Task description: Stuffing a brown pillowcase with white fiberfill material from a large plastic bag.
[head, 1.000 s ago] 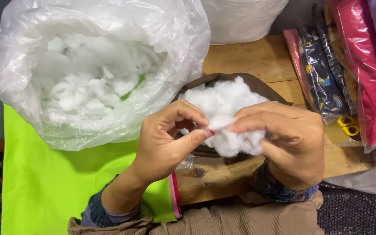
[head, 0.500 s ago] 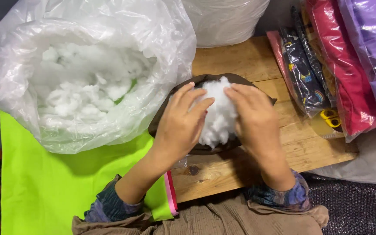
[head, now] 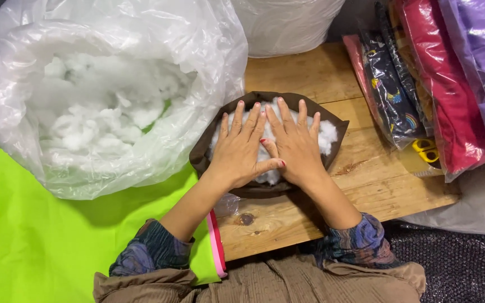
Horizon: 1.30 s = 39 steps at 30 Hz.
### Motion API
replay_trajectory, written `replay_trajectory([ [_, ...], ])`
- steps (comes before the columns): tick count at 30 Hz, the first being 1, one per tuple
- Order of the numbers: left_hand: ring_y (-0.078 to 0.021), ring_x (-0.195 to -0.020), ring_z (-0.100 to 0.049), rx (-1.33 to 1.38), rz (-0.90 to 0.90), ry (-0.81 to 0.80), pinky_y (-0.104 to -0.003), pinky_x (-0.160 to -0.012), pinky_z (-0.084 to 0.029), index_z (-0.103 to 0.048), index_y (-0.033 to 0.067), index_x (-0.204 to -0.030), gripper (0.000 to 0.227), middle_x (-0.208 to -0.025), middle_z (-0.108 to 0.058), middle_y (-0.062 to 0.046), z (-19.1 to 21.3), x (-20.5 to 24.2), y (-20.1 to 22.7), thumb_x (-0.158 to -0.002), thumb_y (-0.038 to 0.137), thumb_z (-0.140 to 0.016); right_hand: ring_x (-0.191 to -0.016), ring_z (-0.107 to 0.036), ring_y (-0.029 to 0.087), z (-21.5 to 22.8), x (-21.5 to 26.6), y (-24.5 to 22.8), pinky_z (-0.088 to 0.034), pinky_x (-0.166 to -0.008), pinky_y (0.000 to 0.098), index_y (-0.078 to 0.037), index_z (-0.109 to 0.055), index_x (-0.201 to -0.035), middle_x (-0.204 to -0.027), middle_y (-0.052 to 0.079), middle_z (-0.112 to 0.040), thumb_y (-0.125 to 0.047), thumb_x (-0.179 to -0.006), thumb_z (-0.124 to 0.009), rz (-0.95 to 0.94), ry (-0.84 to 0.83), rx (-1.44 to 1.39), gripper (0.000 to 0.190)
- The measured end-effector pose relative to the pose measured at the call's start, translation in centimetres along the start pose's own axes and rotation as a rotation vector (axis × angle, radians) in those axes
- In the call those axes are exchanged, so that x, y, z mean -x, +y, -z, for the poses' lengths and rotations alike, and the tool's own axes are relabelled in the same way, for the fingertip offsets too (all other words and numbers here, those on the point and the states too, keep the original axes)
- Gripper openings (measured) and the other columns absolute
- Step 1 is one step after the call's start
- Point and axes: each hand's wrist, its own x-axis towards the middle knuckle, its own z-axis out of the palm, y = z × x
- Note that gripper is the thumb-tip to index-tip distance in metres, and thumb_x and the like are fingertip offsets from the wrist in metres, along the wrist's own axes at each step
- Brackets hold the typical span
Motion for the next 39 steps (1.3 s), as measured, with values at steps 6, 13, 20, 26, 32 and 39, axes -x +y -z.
replay_trajectory([
  [6,-0.0440,-0.158,-0.001,-0.008,0.086,-0.163,-0.061,-0.125,-0.008,-0.026,-0.0007,-0.160,0.121,-0.169,-0.018,-0.024,-3.4,-0.7,-1.6,-0.083,0.092,-0.033,-0.154,-0.014,0.048,-4.2,0.1,1.0,-0.006,-0.117,0.0740,-0.012,-0.032,-0.163,-0.169,0.014,-0.027,-0.045,-0.105,-0.046,0.014,0.006,0.075,0.069],
  [13,-0.0453,-0.155,-0.017,-0.015,0.084,0.018,-0.063,-0.122,-0.017,-0.037,0.0004,-0.156,0.115,-0.164,-0.031,-0.024,-2.2,0.1,-0.2,-0.084,0.090,-0.035,-0.151,-0.022,0.049,-1.6,0.3,1.3,-0.013,-0.114,0.0773,-0.015,-0.034,-0.163,-0.165,0.015,-0.034,-0.044,-0.102,-0.052,0.050,0.037,-0.003,0.070],
  [20,-0.0538,-0.149,-0.037,-0.026,-0.028,0.493,-0.071,-0.111,-0.041,-0.048,0.0145,-0.154,0.085,-0.163,-0.035,-0.022,3.5,3.4,2.0,-0.093,0.074,-0.051,-0.147,-0.028,0.055,7.2,1.5,-1.8,-0.018,-0.111,0.0795,-0.025,-0.048,-0.158,-0.164,0.017,-0.034,-0.032,-0.099,-0.066,0.029,0.190,-0.227,0.062],
  [26,-0.0471,-0.150,-0.039,-0.112,0.085,0.549,-0.063,-0.118,-0.044,-0.051,0.0147,-0.150,0.067,-0.161,-0.037,-0.020,10.3,7.9,-0.5,-0.099,0.052,-0.072,-0.154,-0.025,0.050,13.6,2.4,-9.5,-0.023,-0.126,0.0657,-0.007,-0.045,-0.156,-0.165,0.030,-0.028,-0.018,-0.102,-0.069,0.122,0.294,-0.215,0.061],
  [32,-0.0510,-0.139,-0.041,-0.281,0.463,0.484,-0.061,-0.108,-0.043,-0.049,0.0114,-0.149,0.059,-0.152,-0.044,-0.025,12.3,10.3,-9.2,-0.092,0.010,-0.066,-0.145,-0.038,0.055,8.2,-4.5,-19.7,-0.034,-0.115,0.0704,-0.016,-0.051,-0.148,-0.158,0.027,-0.039,-0.021,-0.097,-0.075,0.347,0.220,-0.172,0.057],
  [39,-0.0336,-0.086,-0.061,-0.583,0.682,0.530,-0.046,-0.049,-0.056,-0.073,0.0190,-0.089,0.015,-0.098,-0.057,-0.010,1.3,9.7,-22.5,-0.092,0.019,-0.059,-0.118,-0.044,0.073,-10.1,-17.3,-24.6,-0.045,-0.097,0.0675,-0.023,-0.056,-0.130,-0.158,0.032,-0.025,-0.028,-0.100,-0.044,0.143,-0.141,-0.183,0.032],
])
